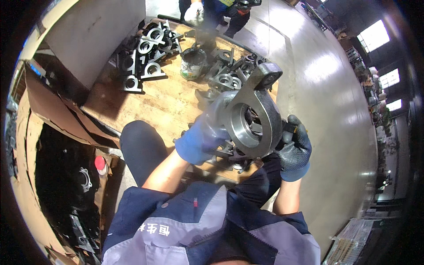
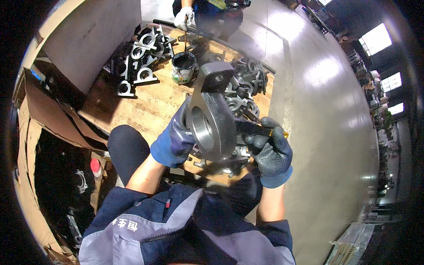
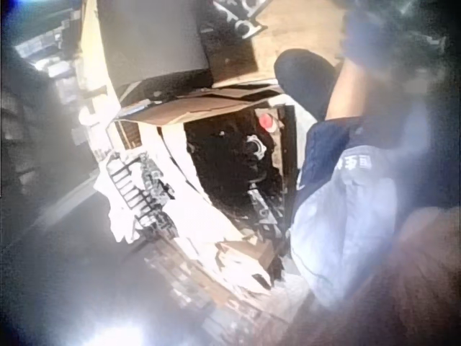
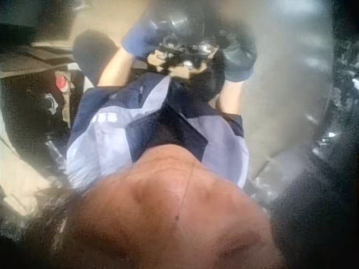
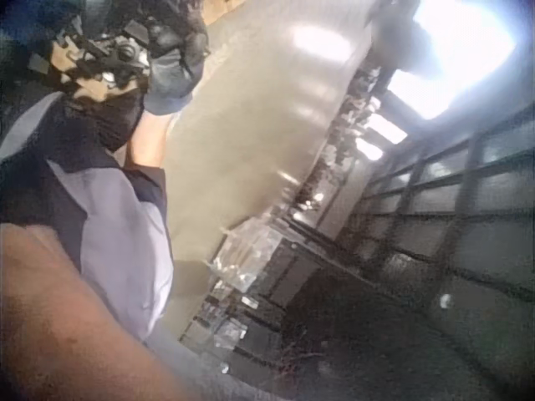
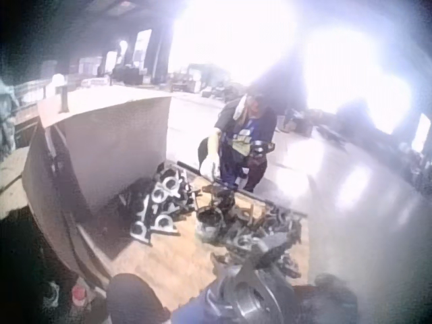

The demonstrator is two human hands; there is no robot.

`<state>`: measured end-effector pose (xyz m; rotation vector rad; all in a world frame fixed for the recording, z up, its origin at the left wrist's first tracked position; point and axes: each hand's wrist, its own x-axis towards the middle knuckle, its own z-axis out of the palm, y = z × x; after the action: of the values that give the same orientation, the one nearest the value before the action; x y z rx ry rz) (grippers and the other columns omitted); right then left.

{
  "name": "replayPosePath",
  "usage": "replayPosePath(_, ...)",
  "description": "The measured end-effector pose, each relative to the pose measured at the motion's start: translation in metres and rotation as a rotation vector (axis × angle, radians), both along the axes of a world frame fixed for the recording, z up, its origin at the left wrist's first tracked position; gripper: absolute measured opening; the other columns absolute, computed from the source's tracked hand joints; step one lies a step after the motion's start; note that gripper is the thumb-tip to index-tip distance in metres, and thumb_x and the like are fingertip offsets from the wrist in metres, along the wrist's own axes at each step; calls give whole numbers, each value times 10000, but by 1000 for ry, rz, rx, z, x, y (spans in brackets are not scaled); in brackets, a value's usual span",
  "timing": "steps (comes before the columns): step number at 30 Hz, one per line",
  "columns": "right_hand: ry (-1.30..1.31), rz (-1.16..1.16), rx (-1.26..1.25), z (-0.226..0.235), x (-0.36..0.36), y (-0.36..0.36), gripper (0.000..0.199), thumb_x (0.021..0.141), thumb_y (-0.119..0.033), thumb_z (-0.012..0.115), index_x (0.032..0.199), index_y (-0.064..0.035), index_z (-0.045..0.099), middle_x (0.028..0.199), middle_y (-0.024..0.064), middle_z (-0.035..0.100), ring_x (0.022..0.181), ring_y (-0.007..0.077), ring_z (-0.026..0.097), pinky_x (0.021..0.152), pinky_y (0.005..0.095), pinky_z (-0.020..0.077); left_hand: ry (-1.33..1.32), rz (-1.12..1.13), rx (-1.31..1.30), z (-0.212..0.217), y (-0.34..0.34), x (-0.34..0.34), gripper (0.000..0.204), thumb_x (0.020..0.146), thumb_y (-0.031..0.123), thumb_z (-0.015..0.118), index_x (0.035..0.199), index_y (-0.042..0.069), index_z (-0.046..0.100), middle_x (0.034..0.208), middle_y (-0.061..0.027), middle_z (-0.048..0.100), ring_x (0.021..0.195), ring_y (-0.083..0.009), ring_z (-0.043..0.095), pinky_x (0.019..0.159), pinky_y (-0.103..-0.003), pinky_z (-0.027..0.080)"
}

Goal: The person sits on the floor and repeatedly picks up metal brackets from a pile on a low table. They apply black paint to each bracket using a brush and place the painted pieces back on the table. Another worker is visible in the background performing the same task.

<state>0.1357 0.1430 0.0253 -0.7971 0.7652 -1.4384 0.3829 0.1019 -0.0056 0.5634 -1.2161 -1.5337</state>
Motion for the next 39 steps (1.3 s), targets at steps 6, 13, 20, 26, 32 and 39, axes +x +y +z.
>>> replayPosePath(6, -8, 106, -1, -8, -1, -14, 388, 995, -277, 513, 1247, 17, 506, 918, 183, 677, 835, 289, 683, 785, 418, 572, -23, 51, -122, -12, -6, 5, 756, 759, 107, 796, 1404, 61, 405, 1276, -57, 570, 1140, -130, 540, 999, -319, 437)
replayPosePath(13, 377, 113, -173, -3, 5, -31, 333, 939, -198, 624, 1176, 14, 523, 1032, 172, 653, 867, 224, 656, 759, 326, 549, -110, -2, -70, 11, -3, 18, 818, 757, 130, 802, 1442, 48, 363, 1325, -91, 544, 1189, -158, 517, 1032, -333, 409)
replayPosePath(20, 477, 156, -290, 8, 1, -45, 302, 922, -151, 652, 1133, 24, 527, 1028, 139, 623, 894, 210, 644, 762, 303, 535, -112, 25, -182, 5, -4, 19, 834, 745, 124, 805, 1443, 31, 357, 1345, -97, 531, 1212, -161, 503, 1044, -334, 398)
replayPosePath(26, 481, 85, -324, 4, 6, -41, 301, 916, -162, 658, 1130, 9, 532, 1009, 145, 624, 900, 212, 646, 746, 311, 534, -103, 29, -247, -6, -10, 17, 838, 734, 114, 813, 1437, 23, 366, 1330, -93, 541, 1187, -154, 514, 1036, -328, 403)
replayPosePath(32, 347, 250, -242, 14, 8, -43, 270, 910, -144, 651, 1102, 12, 543, 1044, 213, 650, 832, 242, 667, 744, 327, 540, -77, -5, -101, -1, -9, 17, 848, 736, 127, 820, 1442, 29, 362, 1331, -89, 540, 1194, -159, 509, 1034, -331, 404)
replayPosePath(39, 488, 184, -283, 17, 6, -49, 343, 909, -290, 625, 1029, 29, 588, 1009, 239, 657, 772, 279, 668, 749, 395, 547, -97, 223, -431, -7, -14, 11, 567, 763, 88, 778, 1257, -6, 514, 1149, -119, 613, 1017, -192, 624, 897, -319, 513)
